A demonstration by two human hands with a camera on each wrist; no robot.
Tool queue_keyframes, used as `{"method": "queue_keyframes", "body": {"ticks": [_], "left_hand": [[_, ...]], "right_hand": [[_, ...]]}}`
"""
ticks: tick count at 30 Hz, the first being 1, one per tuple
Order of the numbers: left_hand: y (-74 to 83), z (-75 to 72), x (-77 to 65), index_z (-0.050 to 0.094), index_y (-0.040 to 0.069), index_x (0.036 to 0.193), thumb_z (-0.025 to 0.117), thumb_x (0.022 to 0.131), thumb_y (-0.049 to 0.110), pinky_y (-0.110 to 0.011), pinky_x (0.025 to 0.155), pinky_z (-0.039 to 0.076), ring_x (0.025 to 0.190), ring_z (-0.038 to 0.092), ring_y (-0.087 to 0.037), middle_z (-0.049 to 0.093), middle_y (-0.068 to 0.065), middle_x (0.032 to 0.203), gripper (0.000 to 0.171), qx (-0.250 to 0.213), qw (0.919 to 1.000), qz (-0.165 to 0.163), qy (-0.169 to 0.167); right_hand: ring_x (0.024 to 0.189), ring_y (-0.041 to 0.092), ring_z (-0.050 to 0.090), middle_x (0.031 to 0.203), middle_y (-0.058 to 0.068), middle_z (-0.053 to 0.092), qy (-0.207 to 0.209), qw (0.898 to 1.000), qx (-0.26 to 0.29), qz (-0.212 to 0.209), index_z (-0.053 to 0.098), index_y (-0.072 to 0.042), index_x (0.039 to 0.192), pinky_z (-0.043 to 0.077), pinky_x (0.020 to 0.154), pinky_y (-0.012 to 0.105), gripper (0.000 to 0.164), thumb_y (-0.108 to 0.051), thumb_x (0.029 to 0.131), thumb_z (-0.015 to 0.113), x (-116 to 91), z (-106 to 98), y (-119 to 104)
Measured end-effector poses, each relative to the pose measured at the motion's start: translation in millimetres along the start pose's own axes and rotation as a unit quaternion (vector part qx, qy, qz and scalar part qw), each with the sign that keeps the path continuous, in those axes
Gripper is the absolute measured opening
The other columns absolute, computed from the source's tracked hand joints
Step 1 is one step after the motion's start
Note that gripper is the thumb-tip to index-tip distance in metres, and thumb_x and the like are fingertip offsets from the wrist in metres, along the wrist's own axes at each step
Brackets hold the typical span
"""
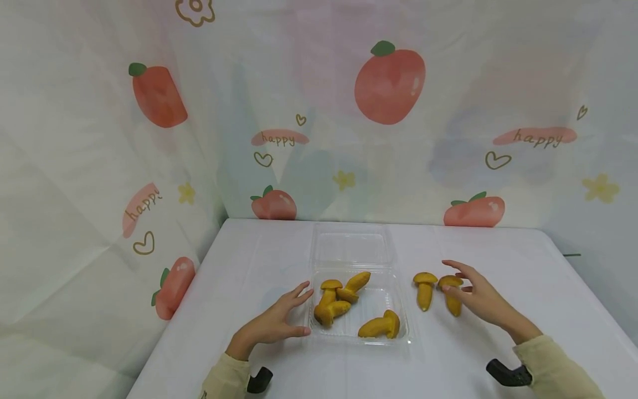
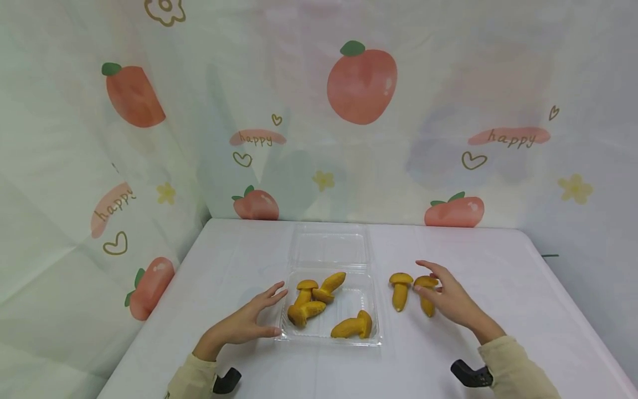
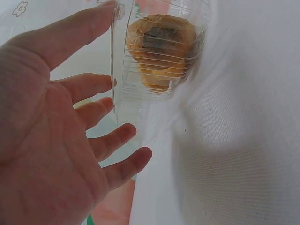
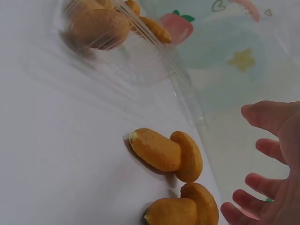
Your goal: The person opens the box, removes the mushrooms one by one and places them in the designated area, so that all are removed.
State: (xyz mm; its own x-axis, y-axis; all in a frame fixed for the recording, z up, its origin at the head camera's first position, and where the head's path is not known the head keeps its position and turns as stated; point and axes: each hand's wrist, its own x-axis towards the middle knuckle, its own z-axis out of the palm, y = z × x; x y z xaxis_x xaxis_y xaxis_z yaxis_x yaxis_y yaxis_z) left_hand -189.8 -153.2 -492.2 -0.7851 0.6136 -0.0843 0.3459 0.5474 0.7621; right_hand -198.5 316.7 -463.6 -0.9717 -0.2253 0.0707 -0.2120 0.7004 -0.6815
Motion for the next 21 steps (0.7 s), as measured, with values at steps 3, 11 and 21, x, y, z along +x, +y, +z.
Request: {"method": "queue_keyframes", "body": {"ticks": [3, 11, 21], "left_hand": [[0.6, 0.2, 0.0, 0.029, 0.008, 0.160, 0.076, 0.091, 0.026, -0.068, 0.119, 0.021, 0.157, 0.014, -0.041, 0.010, -0.014, 0.172, 0.085, 0.001, 1.0000, 0.000, 0.000], [0.1, -0.1, -0.9, 0.029, 0.007, 0.159, 0.076, 0.091, 0.026, -0.069, 0.119, 0.022, 0.156, 0.015, -0.041, 0.010, -0.014, 0.172, 0.085, 0.001, 1.0000, 0.004, -0.002], [-0.2, 0.4, -0.3, 0.030, 0.008, 0.160, 0.076, 0.091, 0.027, -0.068, 0.119, 0.022, 0.156, 0.016, -0.041, 0.010, -0.014, 0.172, 0.084, 0.005, 1.0000, -0.001, 0.000]], "right_hand": [[0.125, 0.050, 0.045, 0.149, 0.031, 0.041, 0.006, 1.000, 0.000, -0.015, 0.039, 0.001, 0.150, 0.047, 0.094, 0.068, 0.061, -0.020, 0.099, 0.065, -1.9, 1.3, -8.8], [0.125, 0.051, 0.047, 0.149, 0.030, 0.043, -0.001, 0.999, 0.013, -0.049, 0.043, 0.000, 0.148, 0.045, 0.095, 0.070, 0.058, -0.019, 0.098, 0.066, -5.4, 5.6, -28.3], [0.124, 0.043, 0.050, 0.146, 0.024, 0.050, -0.014, 0.997, 0.009, -0.069, 0.047, -0.006, 0.146, 0.051, 0.097, 0.055, 0.056, -0.022, 0.097, 0.068, -5.2, 14.6, -43.9]]}}
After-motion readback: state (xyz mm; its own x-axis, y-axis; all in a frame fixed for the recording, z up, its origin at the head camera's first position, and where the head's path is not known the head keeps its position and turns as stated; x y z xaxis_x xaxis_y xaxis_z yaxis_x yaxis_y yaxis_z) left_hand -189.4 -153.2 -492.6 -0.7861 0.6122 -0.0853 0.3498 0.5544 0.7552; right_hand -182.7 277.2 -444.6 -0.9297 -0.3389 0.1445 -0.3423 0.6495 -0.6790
